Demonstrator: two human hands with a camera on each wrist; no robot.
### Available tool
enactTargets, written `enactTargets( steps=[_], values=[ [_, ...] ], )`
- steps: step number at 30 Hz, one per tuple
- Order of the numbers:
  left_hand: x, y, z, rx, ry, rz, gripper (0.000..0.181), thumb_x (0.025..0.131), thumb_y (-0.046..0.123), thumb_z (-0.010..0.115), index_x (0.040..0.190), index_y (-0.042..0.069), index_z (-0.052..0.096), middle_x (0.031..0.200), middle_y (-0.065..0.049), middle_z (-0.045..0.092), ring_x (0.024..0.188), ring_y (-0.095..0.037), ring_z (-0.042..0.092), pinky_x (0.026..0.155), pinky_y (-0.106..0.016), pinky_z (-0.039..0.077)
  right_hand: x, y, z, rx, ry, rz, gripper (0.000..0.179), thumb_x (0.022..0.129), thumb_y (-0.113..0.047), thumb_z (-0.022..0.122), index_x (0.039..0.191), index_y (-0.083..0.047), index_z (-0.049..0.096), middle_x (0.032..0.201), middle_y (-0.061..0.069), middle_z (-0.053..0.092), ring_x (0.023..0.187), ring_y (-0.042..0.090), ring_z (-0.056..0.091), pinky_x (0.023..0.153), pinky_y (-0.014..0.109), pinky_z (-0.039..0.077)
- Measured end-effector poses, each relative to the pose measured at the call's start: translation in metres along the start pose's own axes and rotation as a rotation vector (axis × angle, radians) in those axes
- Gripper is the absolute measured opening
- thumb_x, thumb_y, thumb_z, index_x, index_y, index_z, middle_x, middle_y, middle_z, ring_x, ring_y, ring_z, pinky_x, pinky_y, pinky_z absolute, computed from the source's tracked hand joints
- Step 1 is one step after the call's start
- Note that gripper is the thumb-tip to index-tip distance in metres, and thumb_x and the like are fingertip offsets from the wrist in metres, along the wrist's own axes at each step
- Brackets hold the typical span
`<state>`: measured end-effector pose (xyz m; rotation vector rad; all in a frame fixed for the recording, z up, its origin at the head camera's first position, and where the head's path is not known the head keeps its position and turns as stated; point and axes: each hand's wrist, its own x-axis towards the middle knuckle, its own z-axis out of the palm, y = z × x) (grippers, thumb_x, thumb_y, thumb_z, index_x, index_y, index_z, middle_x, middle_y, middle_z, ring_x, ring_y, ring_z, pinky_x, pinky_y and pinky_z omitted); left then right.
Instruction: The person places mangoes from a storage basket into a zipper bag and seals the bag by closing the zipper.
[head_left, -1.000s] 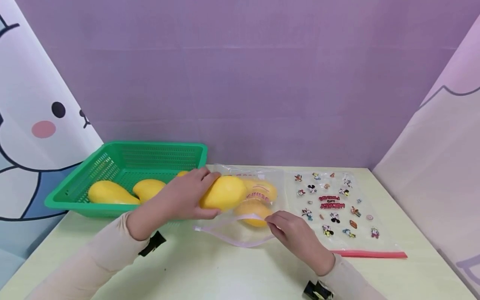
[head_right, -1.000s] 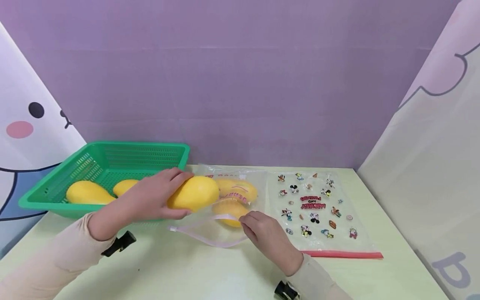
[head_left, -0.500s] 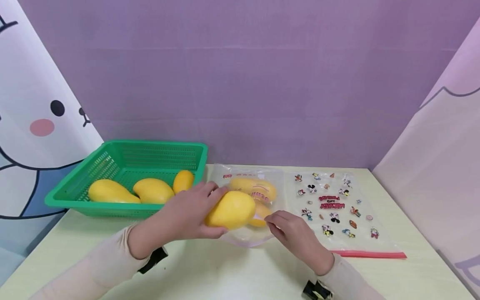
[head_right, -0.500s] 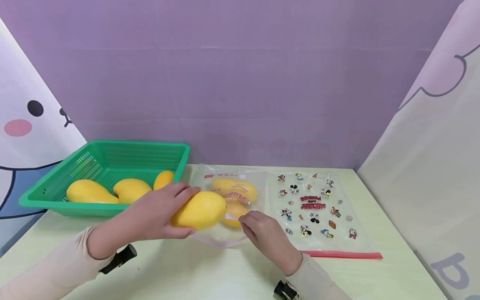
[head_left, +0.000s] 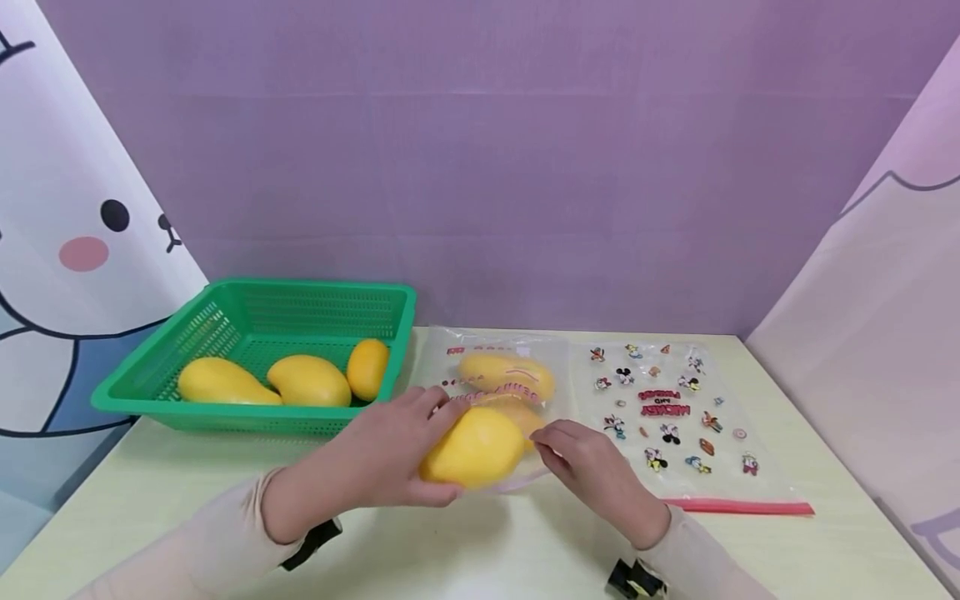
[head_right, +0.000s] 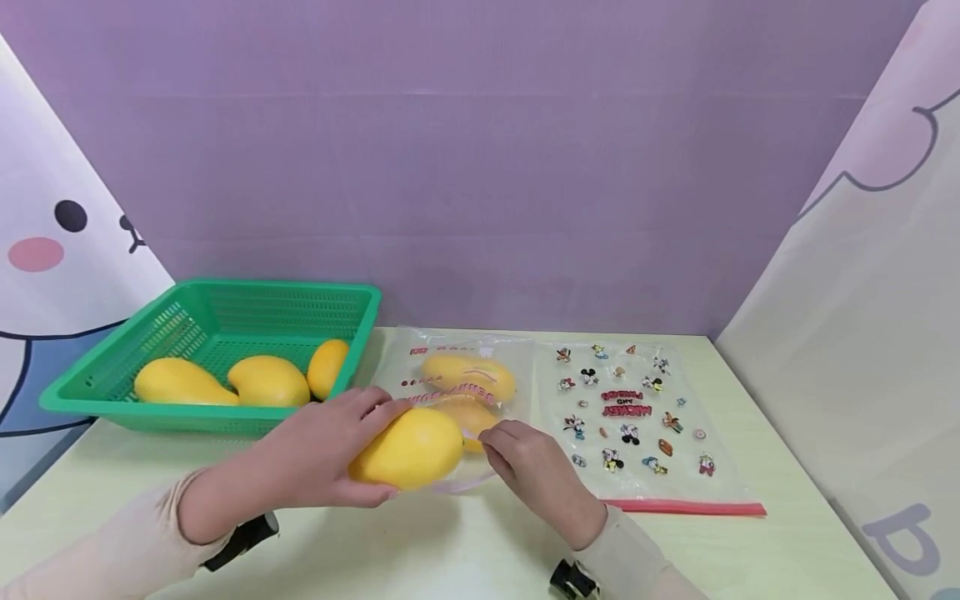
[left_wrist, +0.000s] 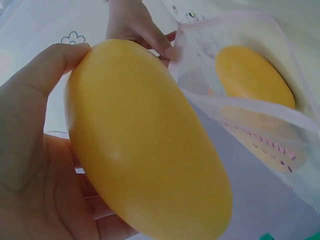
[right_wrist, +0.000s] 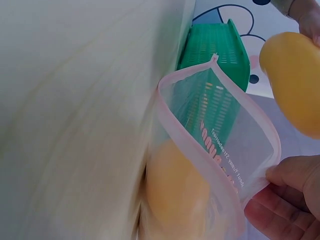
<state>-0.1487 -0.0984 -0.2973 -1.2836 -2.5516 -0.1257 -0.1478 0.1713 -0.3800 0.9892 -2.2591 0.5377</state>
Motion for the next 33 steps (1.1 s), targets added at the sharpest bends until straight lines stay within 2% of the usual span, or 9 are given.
enactTargets(
  steps=[7,15,20,26,33],
  values=[
    [-0.003,0.006,0.004,0.033,0.007,0.026,0.075,0.07,0.06,0.068,0.122,0.008,0.055,0.098,-0.004,0.057,0.08,-0.016,0.053,0.056,-0.026,0.048,-0.001,0.0,0.0,0.006,-0.017,0.018,0.026,0.066,0.006,0.078,0.086,-0.007,0.068,0.082,0.0,0.068,0.071,0.01,0.062,0.064,0.019,0.052],
    [-0.006,0.014,0.01,0.022,-0.026,0.036,0.07,0.071,0.058,0.068,0.118,0.008,0.055,0.093,-0.002,0.054,0.076,-0.014,0.049,0.055,-0.023,0.045,-0.002,-0.001,0.0,0.012,-0.04,0.045,0.024,0.067,0.004,0.079,0.086,-0.008,0.068,0.082,-0.001,0.067,0.071,0.009,0.061,0.063,0.019,0.052],
    [-0.008,0.02,0.014,0.036,-0.059,0.025,0.071,0.071,0.06,0.068,0.118,0.008,0.056,0.091,-0.001,0.054,0.075,-0.013,0.048,0.051,-0.022,0.042,-0.001,-0.001,-0.001,0.012,-0.042,0.049,0.025,0.067,0.004,0.079,0.087,-0.007,0.069,0.082,-0.001,0.067,0.071,0.009,0.061,0.064,0.019,0.052],
    [-0.007,0.027,0.02,0.081,-0.068,0.015,0.074,0.069,0.063,0.068,0.117,0.007,0.058,0.089,-0.003,0.054,0.072,-0.014,0.048,0.05,-0.024,0.042,0.0,-0.001,-0.001,0.004,-0.028,0.038,0.025,0.066,0.006,0.079,0.086,-0.006,0.069,0.082,0.0,0.067,0.071,0.01,0.062,0.063,0.019,0.052],
    [-0.007,0.036,0.03,0.122,-0.149,-0.033,0.075,0.07,0.065,0.066,0.116,0.007,0.057,0.088,-0.004,0.054,0.07,-0.015,0.048,0.047,-0.025,0.042,-0.001,-0.001,-0.001,0.001,-0.032,0.042,0.023,0.068,0.004,0.079,0.086,-0.007,0.069,0.082,-0.001,0.067,0.071,0.009,0.062,0.063,0.019,0.052]
  ],
)
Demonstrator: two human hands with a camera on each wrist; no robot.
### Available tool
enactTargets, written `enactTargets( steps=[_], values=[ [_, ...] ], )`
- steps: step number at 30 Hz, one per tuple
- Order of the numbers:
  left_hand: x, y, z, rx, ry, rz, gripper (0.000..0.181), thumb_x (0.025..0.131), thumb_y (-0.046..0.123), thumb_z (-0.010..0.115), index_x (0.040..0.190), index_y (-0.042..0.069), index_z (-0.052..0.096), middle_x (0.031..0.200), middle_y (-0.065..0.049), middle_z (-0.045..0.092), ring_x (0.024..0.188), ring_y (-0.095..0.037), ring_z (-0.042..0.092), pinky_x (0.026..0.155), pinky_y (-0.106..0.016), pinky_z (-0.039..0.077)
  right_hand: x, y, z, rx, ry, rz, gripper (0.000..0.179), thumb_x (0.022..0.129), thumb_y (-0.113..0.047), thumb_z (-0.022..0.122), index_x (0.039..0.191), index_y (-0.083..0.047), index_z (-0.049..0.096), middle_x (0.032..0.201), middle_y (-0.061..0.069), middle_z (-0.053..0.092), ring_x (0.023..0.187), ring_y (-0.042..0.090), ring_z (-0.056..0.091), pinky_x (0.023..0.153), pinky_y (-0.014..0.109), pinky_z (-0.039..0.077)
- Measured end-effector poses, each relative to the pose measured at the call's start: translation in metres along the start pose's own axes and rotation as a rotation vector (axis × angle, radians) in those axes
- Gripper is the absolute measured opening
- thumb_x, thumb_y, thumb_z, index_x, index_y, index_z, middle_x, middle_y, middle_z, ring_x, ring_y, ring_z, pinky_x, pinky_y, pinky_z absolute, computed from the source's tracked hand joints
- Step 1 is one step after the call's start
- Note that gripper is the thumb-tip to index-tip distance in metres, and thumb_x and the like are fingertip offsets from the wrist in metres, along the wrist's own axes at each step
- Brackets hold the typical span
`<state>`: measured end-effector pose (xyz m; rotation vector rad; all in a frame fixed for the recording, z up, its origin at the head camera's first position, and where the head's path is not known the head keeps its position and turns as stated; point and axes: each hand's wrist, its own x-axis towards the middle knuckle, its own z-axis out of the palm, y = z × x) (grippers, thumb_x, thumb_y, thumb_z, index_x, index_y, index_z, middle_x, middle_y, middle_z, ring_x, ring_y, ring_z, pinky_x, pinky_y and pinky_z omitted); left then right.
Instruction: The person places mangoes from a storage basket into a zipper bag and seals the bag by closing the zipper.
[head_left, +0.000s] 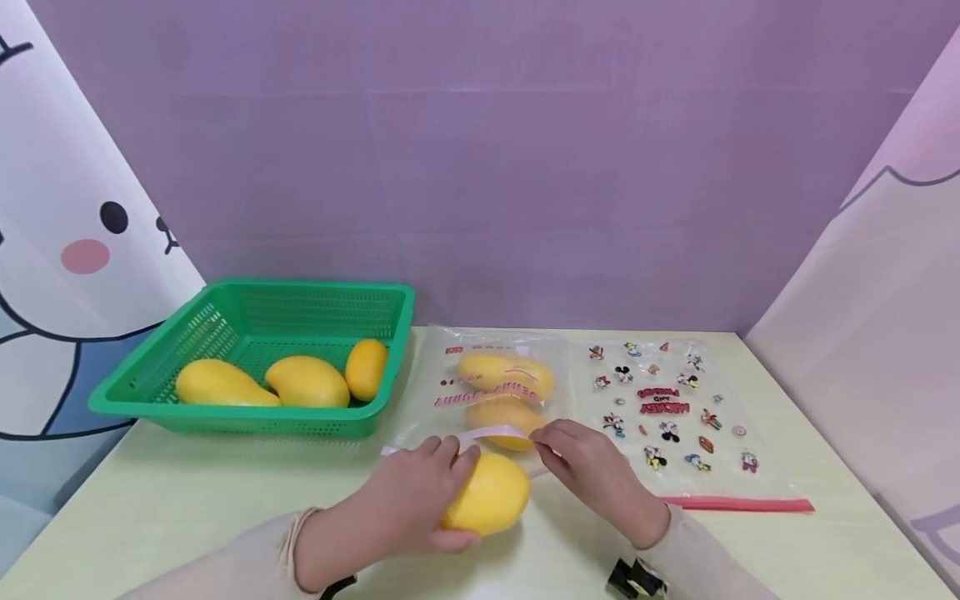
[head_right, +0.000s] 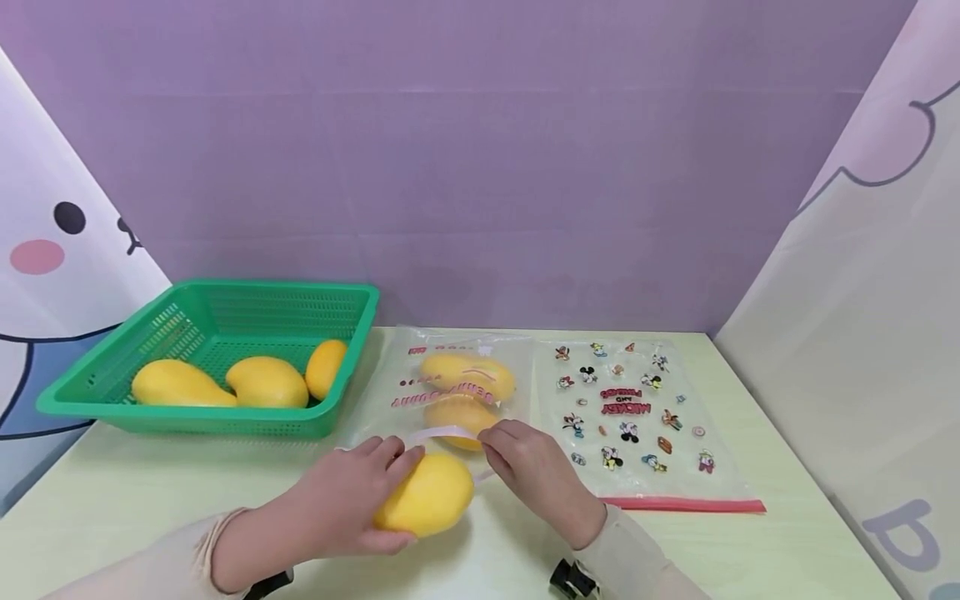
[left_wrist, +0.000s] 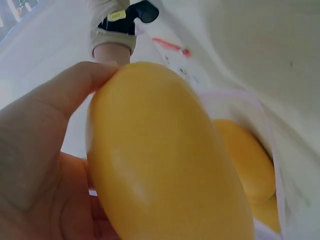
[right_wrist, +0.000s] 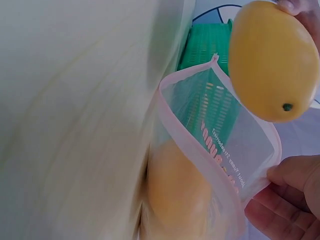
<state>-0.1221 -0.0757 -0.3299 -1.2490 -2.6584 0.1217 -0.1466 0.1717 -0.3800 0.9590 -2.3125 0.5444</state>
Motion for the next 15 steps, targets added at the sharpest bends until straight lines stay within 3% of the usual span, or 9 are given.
enactTargets(
  steps=[5,15],
  values=[
    [0.002,0.005,0.009,0.028,0.03,-0.004,0.075,0.069,0.066,0.066,0.112,0.005,0.057,0.085,-0.004,0.053,0.068,-0.015,0.049,0.047,-0.025,0.042,0.0,0.0,0.0,0.002,-0.008,0.007,0.022,0.069,0.003,0.078,0.087,-0.006,0.069,0.082,0.0,0.067,0.071,0.01,0.062,0.064,0.019,0.052],
    [0.005,0.014,0.021,0.065,0.087,-0.087,0.076,0.07,0.065,0.066,0.111,0.0,0.058,0.085,-0.008,0.058,0.068,-0.018,0.054,0.047,-0.027,0.045,0.0,-0.001,0.0,-0.006,0.006,-0.006,0.027,0.065,0.005,0.079,0.087,-0.006,0.069,0.083,0.0,0.067,0.072,0.01,0.062,0.064,0.02,0.053]
  ],
)
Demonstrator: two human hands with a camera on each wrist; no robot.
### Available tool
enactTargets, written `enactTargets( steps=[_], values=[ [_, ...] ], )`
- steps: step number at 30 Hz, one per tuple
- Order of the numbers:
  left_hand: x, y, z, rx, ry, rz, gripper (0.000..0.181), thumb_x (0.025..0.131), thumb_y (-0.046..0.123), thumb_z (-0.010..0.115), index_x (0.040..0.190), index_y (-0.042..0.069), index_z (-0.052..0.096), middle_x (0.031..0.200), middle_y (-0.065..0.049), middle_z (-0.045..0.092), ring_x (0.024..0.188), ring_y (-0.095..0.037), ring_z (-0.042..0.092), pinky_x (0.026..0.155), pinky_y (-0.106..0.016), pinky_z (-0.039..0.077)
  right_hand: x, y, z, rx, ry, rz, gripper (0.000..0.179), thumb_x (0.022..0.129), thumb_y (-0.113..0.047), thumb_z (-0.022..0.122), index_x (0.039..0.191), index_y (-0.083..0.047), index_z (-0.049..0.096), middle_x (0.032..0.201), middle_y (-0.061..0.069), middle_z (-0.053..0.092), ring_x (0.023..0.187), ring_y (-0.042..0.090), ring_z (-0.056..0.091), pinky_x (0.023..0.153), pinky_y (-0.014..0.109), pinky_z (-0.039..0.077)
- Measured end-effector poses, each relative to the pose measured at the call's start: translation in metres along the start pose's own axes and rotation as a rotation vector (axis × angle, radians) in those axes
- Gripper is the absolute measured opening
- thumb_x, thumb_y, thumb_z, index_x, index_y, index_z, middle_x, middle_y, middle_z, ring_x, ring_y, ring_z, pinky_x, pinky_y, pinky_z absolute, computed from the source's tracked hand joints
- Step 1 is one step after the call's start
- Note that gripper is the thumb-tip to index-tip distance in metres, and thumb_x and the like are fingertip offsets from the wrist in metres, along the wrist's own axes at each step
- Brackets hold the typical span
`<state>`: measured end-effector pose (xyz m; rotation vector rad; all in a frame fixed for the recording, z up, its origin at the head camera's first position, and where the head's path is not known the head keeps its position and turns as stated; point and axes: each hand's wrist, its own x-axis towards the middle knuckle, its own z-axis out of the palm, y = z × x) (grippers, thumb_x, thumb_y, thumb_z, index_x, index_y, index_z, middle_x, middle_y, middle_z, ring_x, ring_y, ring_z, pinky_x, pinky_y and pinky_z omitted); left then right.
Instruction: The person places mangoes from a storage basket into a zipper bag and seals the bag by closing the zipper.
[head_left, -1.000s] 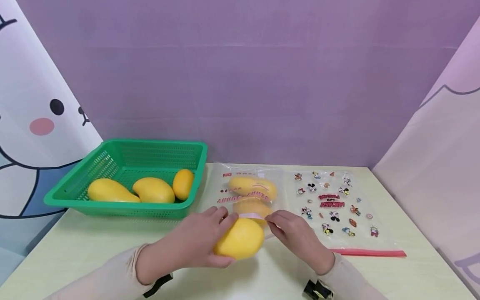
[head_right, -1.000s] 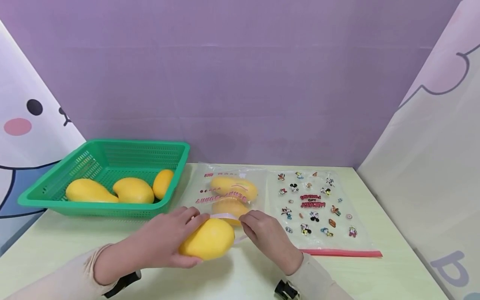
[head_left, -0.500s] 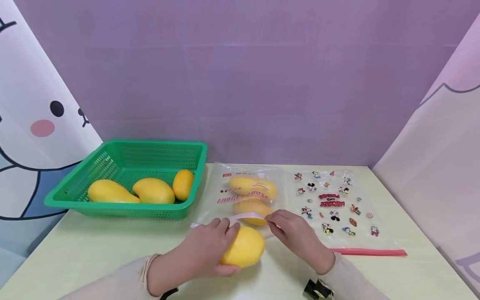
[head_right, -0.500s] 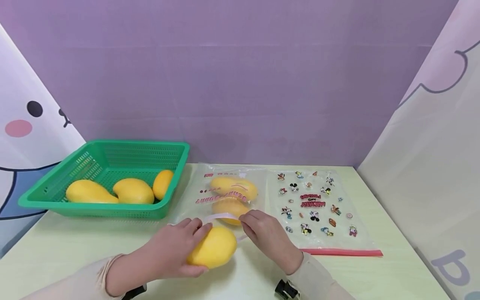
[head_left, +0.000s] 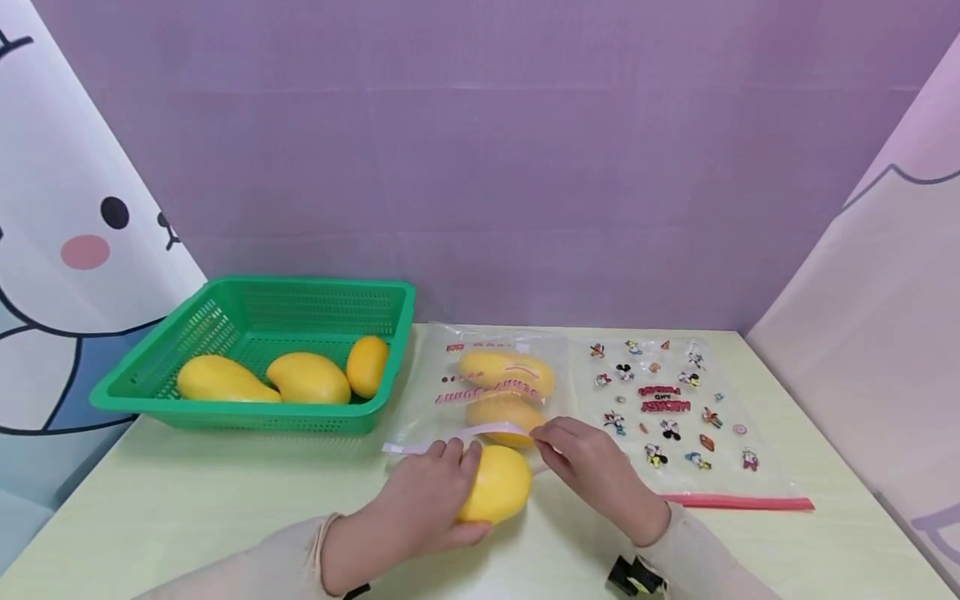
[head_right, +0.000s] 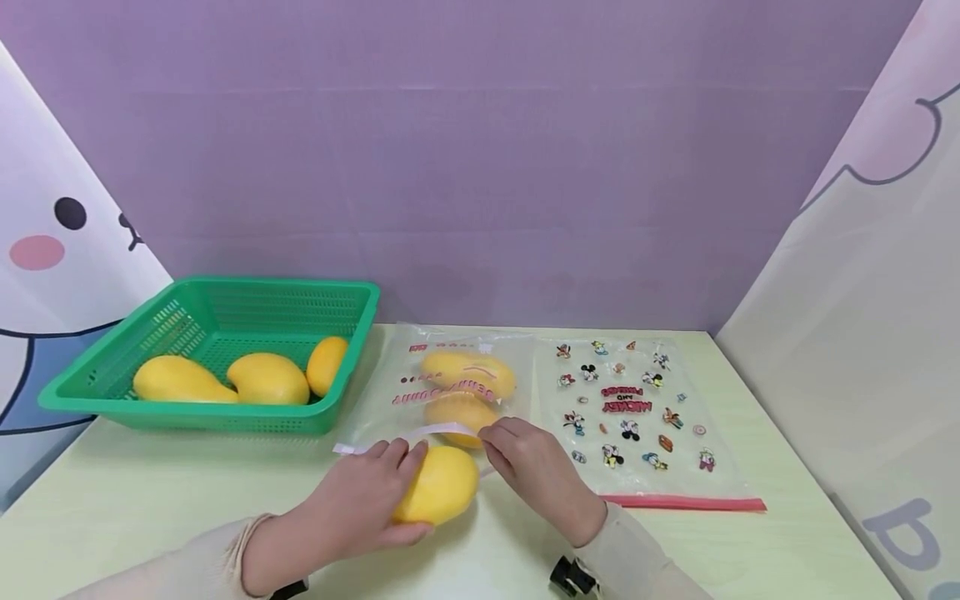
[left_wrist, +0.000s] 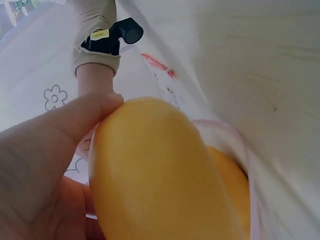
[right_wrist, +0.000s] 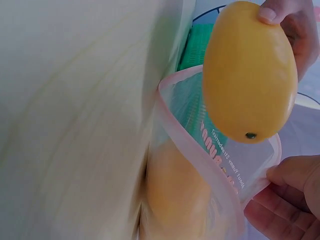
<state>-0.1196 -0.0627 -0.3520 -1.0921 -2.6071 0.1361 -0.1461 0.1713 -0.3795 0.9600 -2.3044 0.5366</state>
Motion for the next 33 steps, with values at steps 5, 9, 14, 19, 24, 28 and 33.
enactTargets(
  steps=[5,9,14,19,24,28,33],
  values=[
    [0.001,0.003,0.008,0.051,0.013,-0.021,0.077,0.07,0.066,0.065,0.111,0.0,0.061,0.084,-0.009,0.061,0.066,-0.018,0.056,0.047,-0.026,0.047,0.0,0.0,0.0,-0.004,0.003,-0.001,0.027,0.065,0.005,0.079,0.087,-0.007,0.069,0.082,0.0,0.067,0.071,0.01,0.062,0.063,0.019,0.052],
    [0.002,0.006,0.012,0.082,0.031,-0.041,0.078,0.07,0.066,0.066,0.111,0.0,0.062,0.081,-0.007,0.06,0.062,-0.017,0.055,0.046,-0.025,0.045,0.0,-0.001,0.0,-0.008,-0.017,0.021,0.024,0.068,0.003,0.079,0.087,-0.007,0.069,0.082,0.0,0.068,0.071,0.01,0.062,0.063,0.02,0.053],
    [0.004,0.009,0.014,0.113,0.082,-0.046,0.077,0.068,0.064,0.069,0.11,0.0,0.063,0.08,-0.007,0.061,0.058,-0.016,0.054,0.043,-0.025,0.044,0.0,-0.001,-0.001,-0.008,-0.03,0.034,0.023,0.068,0.003,0.079,0.088,-0.007,0.069,0.083,0.0,0.068,0.071,0.01,0.062,0.064,0.02,0.053],
    [0.008,0.013,0.016,0.174,0.089,-0.041,0.076,0.07,0.064,0.068,0.11,0.0,0.064,0.085,-0.01,0.065,0.06,-0.017,0.057,0.045,-0.026,0.047,0.0,-0.001,0.0,-0.014,-0.023,0.028,0.023,0.068,0.004,0.079,0.087,-0.007,0.069,0.083,0.0,0.068,0.07,0.009,0.062,0.064,0.019,0.053],
    [0.012,0.022,0.015,0.204,0.076,-0.061,0.076,0.071,0.064,0.068,0.112,0.001,0.065,0.089,-0.012,0.067,0.066,-0.019,0.061,0.05,-0.028,0.05,0.0,-0.001,0.0,-0.021,-0.008,0.015,0.023,0.068,0.003,0.079,0.086,-0.007,0.069,0.082,0.0,0.068,0.07,0.009,0.062,0.063,0.019,0.053],
    [0.013,0.027,0.015,0.23,0.041,-0.073,0.075,0.072,0.064,0.067,0.114,0.003,0.064,0.091,-0.012,0.067,0.07,-0.021,0.062,0.054,-0.029,0.052,0.0,-0.001,0.0,-0.018,-0.02,0.024,0.023,0.069,0.002,0.079,0.087,-0.007,0.069,0.083,0.0,0.068,0.071,0.01,0.062,0.064,0.02,0.053],
    [0.016,0.029,0.02,0.272,0.037,-0.08,0.072,0.073,0.065,0.065,0.115,0.006,0.064,0.091,-0.011,0.067,0.07,-0.021,0.062,0.056,-0.029,0.052,-0.001,-0.001,0.001,-0.008,-0.021,0.03,0.023,0.069,0.001,0.08,0.088,-0.007,0.069,0.083,0.0,0.068,0.072,0.01,0.062,0.065,0.021,0.054]
  ],
)
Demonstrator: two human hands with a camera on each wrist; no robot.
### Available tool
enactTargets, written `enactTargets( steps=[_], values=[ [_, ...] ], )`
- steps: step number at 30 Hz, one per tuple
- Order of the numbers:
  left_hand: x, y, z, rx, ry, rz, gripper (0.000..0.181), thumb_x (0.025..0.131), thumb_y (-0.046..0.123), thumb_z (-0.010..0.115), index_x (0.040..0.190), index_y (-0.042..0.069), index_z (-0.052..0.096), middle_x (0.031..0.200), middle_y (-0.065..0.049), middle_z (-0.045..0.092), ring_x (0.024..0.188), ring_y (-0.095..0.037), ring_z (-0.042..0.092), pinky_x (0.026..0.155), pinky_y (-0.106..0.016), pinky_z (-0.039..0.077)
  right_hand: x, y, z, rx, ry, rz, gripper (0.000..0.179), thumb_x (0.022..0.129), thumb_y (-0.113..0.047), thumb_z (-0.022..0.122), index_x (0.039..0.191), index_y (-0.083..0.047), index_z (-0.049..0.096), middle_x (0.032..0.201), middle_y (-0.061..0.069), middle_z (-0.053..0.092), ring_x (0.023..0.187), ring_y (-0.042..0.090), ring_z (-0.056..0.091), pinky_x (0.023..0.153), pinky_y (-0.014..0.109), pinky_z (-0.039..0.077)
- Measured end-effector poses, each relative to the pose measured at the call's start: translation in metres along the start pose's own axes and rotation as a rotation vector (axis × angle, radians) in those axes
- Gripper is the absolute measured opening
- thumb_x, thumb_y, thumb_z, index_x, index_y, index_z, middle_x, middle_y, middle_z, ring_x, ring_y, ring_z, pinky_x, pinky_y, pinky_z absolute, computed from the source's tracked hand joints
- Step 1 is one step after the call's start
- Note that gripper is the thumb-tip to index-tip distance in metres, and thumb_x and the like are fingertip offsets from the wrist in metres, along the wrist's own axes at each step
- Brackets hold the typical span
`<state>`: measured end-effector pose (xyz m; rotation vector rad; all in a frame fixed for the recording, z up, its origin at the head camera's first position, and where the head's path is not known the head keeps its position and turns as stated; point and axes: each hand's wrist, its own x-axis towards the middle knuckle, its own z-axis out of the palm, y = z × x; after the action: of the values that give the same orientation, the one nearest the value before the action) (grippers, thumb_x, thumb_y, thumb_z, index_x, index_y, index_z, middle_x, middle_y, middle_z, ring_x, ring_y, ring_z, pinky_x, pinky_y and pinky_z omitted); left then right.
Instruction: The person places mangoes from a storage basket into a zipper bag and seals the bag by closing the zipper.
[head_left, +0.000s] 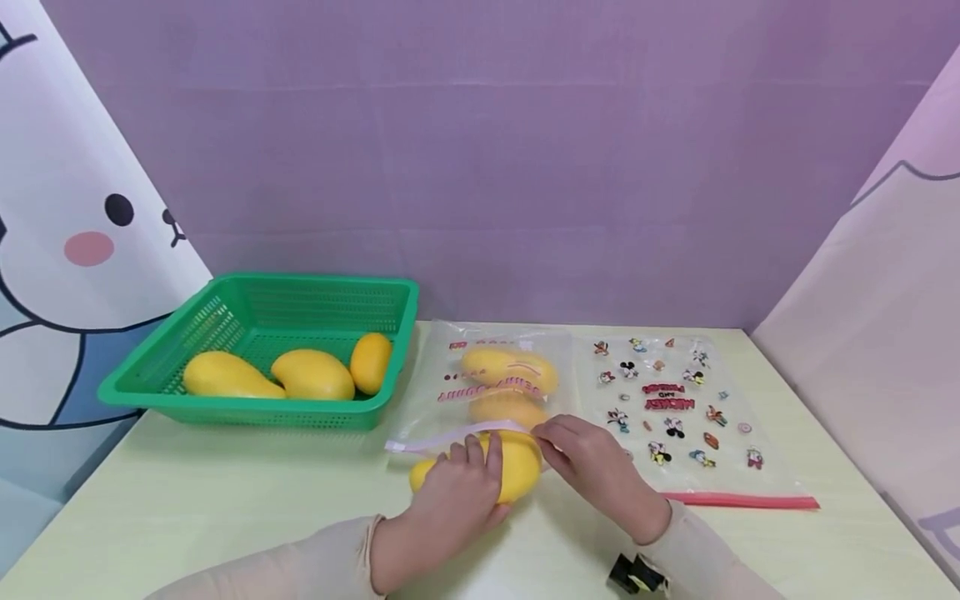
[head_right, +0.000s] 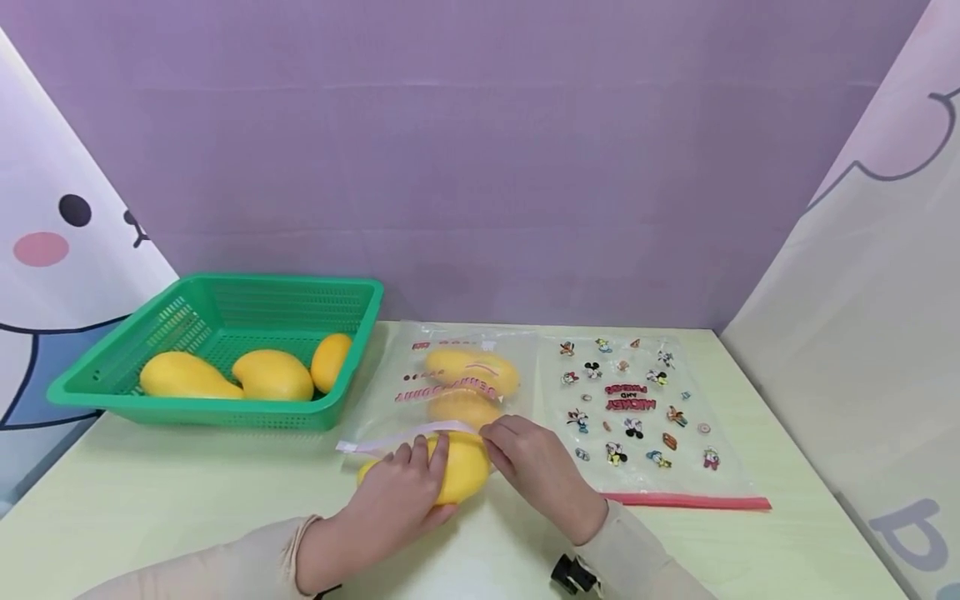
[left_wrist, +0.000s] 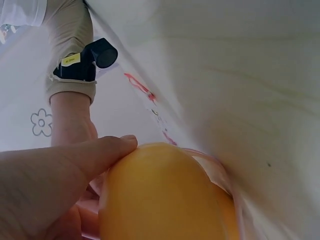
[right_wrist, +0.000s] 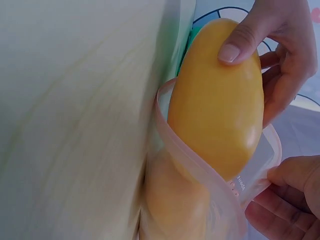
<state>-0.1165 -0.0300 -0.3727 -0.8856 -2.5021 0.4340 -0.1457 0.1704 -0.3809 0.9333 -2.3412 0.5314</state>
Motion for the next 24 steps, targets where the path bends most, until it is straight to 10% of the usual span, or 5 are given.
enactTargets(
  steps=[24],
  values=[
    [0.013,0.011,0.016,0.043,0.071,-0.051,0.069,0.071,0.066,0.067,0.111,0.01,0.061,0.086,-0.009,0.062,0.072,-0.02,0.06,0.064,-0.032,0.052,0.004,-0.003,0.004,0.01,0.031,-0.04,0.025,0.067,0.005,0.079,0.087,-0.006,0.069,0.082,0.0,0.068,0.071,0.011,0.062,0.064,0.021,0.053]
  ],
)
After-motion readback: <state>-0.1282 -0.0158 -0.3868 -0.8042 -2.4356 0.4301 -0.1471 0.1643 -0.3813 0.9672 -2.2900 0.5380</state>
